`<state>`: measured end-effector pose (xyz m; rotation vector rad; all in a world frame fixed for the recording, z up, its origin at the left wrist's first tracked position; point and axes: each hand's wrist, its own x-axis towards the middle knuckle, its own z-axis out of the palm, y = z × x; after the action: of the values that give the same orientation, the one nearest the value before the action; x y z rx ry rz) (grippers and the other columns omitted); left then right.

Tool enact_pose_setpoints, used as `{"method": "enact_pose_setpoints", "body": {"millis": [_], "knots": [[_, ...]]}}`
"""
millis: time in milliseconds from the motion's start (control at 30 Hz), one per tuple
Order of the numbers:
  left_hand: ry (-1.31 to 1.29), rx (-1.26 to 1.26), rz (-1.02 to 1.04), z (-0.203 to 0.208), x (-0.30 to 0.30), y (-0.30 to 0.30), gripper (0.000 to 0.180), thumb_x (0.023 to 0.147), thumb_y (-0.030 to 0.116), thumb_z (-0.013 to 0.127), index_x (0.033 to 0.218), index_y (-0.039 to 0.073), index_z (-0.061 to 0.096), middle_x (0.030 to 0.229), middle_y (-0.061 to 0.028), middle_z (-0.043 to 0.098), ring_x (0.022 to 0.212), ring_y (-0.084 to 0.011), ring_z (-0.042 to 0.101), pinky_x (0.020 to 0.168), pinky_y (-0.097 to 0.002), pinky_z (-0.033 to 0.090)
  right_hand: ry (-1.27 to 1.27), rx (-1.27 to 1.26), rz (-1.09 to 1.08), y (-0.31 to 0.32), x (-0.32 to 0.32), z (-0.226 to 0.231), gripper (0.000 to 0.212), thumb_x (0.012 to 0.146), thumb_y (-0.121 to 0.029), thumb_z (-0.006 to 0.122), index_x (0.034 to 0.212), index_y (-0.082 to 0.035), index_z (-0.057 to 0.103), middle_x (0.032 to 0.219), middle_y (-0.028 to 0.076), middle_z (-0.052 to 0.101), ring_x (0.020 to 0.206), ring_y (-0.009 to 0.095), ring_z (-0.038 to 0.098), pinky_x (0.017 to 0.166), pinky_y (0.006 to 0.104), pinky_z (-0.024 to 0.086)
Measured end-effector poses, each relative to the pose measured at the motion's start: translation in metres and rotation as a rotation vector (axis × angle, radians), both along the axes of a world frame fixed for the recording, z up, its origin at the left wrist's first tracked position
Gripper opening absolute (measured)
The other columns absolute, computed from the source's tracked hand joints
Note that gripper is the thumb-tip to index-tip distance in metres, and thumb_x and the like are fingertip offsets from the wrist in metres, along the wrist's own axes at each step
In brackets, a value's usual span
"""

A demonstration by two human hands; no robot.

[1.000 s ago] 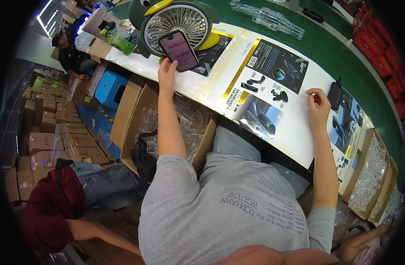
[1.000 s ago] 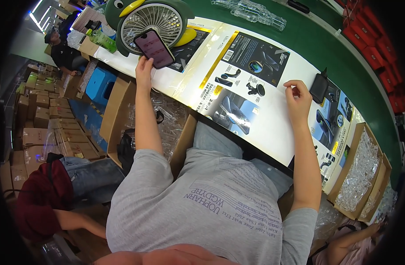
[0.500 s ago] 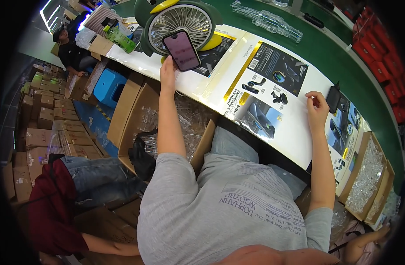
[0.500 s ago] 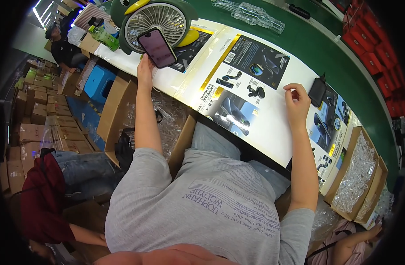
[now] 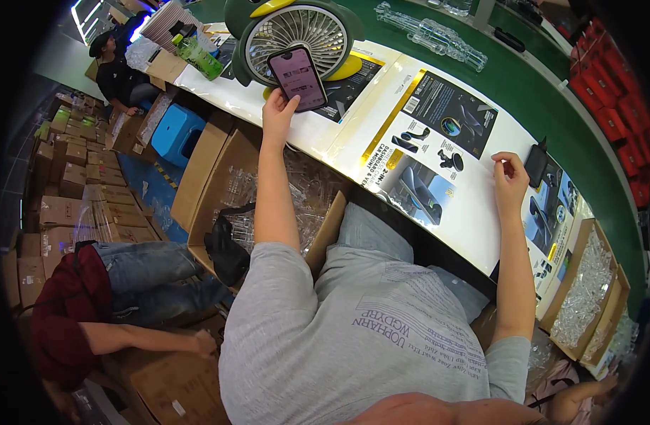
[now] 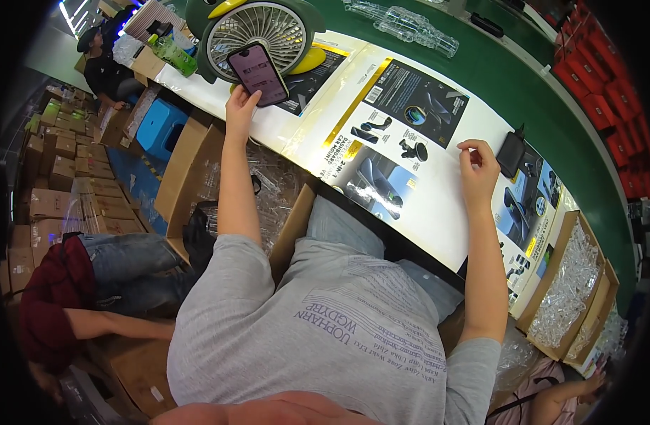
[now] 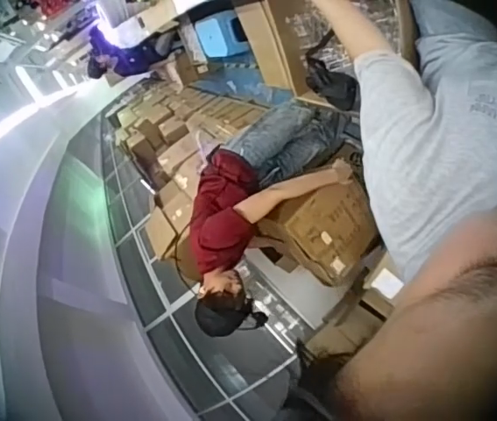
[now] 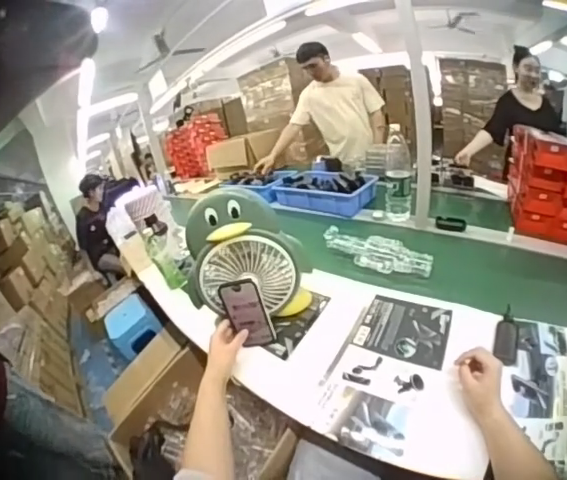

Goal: Apply a liquid adhesive or sealant from a squeeze bottle into plastic containers on an assembly line.

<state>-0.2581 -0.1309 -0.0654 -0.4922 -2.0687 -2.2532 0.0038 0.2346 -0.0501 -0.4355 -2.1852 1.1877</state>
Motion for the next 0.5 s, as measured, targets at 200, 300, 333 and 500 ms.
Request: {"method": "enact_pose_setpoints", "body": {"millis": [200,300,333,500], "knots": [[-0.002,-0.013,0.013,0.0001,0.0005,0.0002,0.027,0.081,0.001,0.058,0.105,-0.006,0.051,0.101,-0.0095,0.060,0.091,-0.0127,0.055,0.082,-0.0229,0.042,0.017,-0.006,0.002,-0.0011,0.0000,-0.0005,0.010,0.079,0.002,0.050,0.082,-0.002,0.058,0.074,-0.001,0.055,0.061,0.003,0.045,0.056,0.0164,0.035],[-0.006,-0.012,0.015,0.0003,0.0006,0.0002,0.026,0.081,0.001,0.058,0.105,-0.006,0.051,0.100,-0.0094,0.060,0.091,-0.0125,0.055,0.082,-0.0228,0.042,0.022,-0.001,0.005,-0.0008,0.0000,-0.0004,0.010,0.079,0.002,0.050,0.082,-0.002,0.058,0.074,-0.001,0.055,0.061,0.003,0.045,0.056,0.0163,0.035],[-0.007,-0.013,0.016,0.0001,0.0004,0.0000,0.026,0.081,0.001,0.058,0.105,-0.006,0.051,0.100,-0.0093,0.060,0.091,-0.0125,0.055,0.081,-0.0227,0.042,0.022,-0.002,0.005,-0.0007,-0.0001,-0.0006,0.010,0.079,0.002,0.050,0.082,-0.002,0.058,0.074,-0.001,0.055,0.061,0.003,0.045,0.056,0.0163,0.035],[0.004,-0.002,0.008,-0.0013,-0.0005,-0.0008,0.026,0.080,0.001,0.058,0.105,-0.006,0.051,0.100,-0.0093,0.060,0.090,-0.0124,0.055,0.081,-0.0227,0.042,0.024,-0.003,0.005,-0.0005,-0.0004,-0.0011,0.010,0.079,0.002,0.050,0.082,-0.002,0.058,0.074,-0.001,0.055,0.061,0.003,0.044,0.055,0.0161,0.035]]}}
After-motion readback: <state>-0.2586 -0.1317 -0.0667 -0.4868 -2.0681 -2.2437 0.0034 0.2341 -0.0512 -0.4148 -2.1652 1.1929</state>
